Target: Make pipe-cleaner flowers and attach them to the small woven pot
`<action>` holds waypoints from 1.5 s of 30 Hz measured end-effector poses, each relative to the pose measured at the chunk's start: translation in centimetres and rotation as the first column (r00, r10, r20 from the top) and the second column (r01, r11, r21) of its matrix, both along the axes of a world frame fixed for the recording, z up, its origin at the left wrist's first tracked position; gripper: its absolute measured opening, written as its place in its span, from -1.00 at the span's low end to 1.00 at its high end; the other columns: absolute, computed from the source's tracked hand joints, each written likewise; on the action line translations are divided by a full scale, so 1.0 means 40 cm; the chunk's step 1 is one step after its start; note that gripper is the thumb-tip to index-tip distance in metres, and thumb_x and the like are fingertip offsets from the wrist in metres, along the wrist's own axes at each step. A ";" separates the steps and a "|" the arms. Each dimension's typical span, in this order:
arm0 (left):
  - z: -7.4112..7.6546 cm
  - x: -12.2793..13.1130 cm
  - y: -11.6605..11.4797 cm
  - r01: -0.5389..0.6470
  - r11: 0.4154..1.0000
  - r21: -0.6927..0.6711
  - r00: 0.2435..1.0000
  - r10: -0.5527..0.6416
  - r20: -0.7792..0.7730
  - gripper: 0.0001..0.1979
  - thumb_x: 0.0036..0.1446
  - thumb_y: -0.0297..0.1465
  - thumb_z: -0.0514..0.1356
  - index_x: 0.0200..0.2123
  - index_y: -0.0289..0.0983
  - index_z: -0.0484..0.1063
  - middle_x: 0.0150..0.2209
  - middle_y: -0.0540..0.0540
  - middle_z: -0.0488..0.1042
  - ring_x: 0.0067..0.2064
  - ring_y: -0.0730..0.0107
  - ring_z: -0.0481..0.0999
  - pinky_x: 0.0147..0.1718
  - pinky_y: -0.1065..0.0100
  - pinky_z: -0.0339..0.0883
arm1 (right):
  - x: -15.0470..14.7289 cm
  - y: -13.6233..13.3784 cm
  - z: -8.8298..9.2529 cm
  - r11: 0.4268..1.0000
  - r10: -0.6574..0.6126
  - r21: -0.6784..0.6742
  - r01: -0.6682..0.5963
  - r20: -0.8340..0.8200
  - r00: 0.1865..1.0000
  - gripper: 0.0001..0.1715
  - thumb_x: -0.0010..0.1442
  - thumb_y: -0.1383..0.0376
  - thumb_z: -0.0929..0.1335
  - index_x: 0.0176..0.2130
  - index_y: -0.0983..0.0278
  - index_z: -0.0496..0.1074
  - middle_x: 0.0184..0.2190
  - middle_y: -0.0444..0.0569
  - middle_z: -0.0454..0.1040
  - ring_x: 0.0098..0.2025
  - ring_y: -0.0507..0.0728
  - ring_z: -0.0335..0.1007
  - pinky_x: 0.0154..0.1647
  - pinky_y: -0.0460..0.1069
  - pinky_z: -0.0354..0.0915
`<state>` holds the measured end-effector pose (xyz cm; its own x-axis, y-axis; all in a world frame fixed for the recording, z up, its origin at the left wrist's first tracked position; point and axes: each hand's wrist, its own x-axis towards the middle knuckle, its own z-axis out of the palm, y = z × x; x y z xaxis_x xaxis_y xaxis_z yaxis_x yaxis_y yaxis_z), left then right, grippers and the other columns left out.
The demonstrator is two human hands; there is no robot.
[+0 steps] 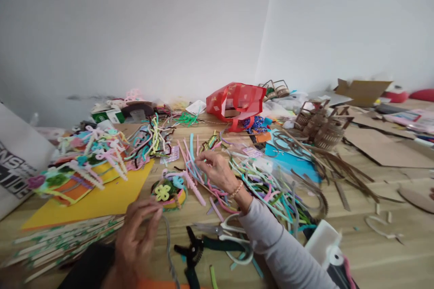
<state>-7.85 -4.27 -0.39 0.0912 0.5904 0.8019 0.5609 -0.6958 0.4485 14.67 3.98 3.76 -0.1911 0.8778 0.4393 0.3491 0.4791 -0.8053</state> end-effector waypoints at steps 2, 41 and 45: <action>-0.004 0.020 -0.025 0.061 0.992 -0.111 0.998 -0.059 0.020 -0.90 0.19 -0.53 0.10 -0.36 -0.23 0.32 -0.33 -0.03 0.40 -0.24 0.36 0.43 -0.16 0.34 0.30 | 0.019 0.000 -0.008 0.999 -0.028 -0.036 0.026 -0.063 0.998 -0.83 0.21 0.26 0.30 -0.30 0.32 0.42 -0.39 -0.08 0.44 -0.36 0.05 0.34 -0.33 -0.08 0.25; -0.091 0.075 -0.048 0.283 0.632 -0.721 0.868 -0.489 -0.088 -0.85 0.14 -0.47 0.12 -0.49 -0.25 0.38 -0.44 -0.04 0.46 -0.37 0.40 0.48 -0.39 0.47 0.29 | 0.040 -0.105 -0.269 0.925 -0.381 0.227 0.306 0.587 0.715 -0.79 0.25 0.48 0.15 -0.21 0.26 0.29 -0.30 0.04 0.36 -0.31 0.17 0.33 -0.30 0.00 0.24; -0.100 0.078 -0.047 0.303 0.655 -0.693 0.870 -0.487 -0.081 -0.82 0.15 -0.45 0.13 -0.51 -0.25 0.37 -0.47 -0.02 0.44 -0.40 0.42 0.47 -0.41 0.49 0.28 | 0.040 -0.105 -0.264 0.908 -0.419 0.258 0.331 0.519 0.745 -0.80 0.25 0.46 0.15 -0.21 0.25 0.28 -0.34 0.02 0.36 -0.32 0.18 0.33 -0.30 0.02 0.26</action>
<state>-4.74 -6.14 -4.39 0.5710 0.8055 0.1586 0.4522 -0.4698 0.7582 16.26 -0.21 -6.81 -0.1064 0.8679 0.4853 0.8854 0.3048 -0.3509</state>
